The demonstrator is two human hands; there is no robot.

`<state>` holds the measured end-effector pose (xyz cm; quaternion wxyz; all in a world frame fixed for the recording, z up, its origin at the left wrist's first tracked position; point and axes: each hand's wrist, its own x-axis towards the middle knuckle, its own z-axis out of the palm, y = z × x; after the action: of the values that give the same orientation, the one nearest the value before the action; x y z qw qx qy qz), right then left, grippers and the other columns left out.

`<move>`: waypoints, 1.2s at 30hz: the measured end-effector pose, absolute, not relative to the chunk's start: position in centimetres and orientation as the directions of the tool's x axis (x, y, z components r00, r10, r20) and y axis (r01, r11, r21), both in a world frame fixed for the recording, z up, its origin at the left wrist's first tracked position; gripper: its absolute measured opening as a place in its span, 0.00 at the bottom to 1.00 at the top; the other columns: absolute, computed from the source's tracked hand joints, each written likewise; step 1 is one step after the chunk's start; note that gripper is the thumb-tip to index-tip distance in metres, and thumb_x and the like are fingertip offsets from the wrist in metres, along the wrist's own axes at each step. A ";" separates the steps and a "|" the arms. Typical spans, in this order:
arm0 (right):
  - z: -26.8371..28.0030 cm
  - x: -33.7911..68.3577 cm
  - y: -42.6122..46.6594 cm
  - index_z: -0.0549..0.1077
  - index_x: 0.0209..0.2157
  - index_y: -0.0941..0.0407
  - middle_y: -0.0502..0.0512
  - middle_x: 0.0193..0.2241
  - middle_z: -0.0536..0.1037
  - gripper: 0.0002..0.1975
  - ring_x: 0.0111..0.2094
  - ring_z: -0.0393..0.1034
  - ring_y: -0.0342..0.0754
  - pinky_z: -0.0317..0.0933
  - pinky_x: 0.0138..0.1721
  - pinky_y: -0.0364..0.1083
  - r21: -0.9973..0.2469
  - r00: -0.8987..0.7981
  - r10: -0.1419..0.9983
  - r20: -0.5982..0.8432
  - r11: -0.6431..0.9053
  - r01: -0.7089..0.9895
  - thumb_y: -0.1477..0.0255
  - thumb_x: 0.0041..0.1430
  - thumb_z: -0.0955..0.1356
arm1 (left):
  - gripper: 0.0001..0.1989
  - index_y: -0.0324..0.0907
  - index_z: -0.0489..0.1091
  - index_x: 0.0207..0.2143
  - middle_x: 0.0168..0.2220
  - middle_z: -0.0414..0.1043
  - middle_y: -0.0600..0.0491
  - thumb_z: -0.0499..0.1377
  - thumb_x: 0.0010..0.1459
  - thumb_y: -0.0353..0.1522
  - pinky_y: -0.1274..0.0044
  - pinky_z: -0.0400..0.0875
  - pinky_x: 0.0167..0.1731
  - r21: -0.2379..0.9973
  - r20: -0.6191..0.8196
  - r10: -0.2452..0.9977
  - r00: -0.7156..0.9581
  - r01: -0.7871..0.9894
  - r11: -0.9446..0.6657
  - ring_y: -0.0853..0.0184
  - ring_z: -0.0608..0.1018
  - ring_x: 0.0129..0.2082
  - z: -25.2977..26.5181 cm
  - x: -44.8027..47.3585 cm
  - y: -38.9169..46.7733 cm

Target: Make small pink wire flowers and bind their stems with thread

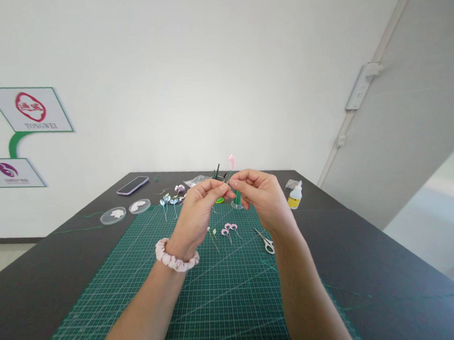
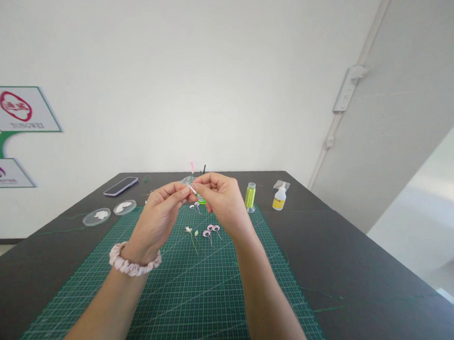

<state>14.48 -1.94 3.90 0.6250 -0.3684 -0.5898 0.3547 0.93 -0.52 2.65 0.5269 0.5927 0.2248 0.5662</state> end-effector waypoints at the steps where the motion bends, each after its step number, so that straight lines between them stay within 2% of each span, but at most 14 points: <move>1: 3.9 14.5 -1.9 0.74 0.24 0.57 0.46 0.15 0.70 0.07 0.14 0.55 0.37 0.47 0.17 0.42 -0.879 0.053 0.878 0.476 0.477 -0.008 0.68 0.49 0.71 | 0.07 0.42 0.74 0.23 0.24 0.74 0.55 0.61 0.54 0.33 0.74 0.65 0.40 0.879 0.435 0.862 0.259 -0.332 -0.343 0.68 0.73 0.30 2.6 0.9 -0.5; 36: 4.1 14.4 -2.1 0.74 0.25 0.56 0.46 0.16 0.69 0.06 0.15 0.55 0.37 0.48 0.17 0.42 -0.884 0.053 0.883 0.467 0.466 0.033 0.68 0.49 0.69 | 0.09 0.41 0.73 0.23 0.23 0.72 0.54 0.60 0.55 0.32 0.74 0.66 0.40 0.866 0.418 0.860 0.293 -0.415 -0.280 0.69 0.72 0.29 2.7 1.3 -0.6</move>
<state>14.37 -2.06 4.14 0.6153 -0.3847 -0.5952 0.3451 1.33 -0.57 2.67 0.5675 0.5694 0.1953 0.5617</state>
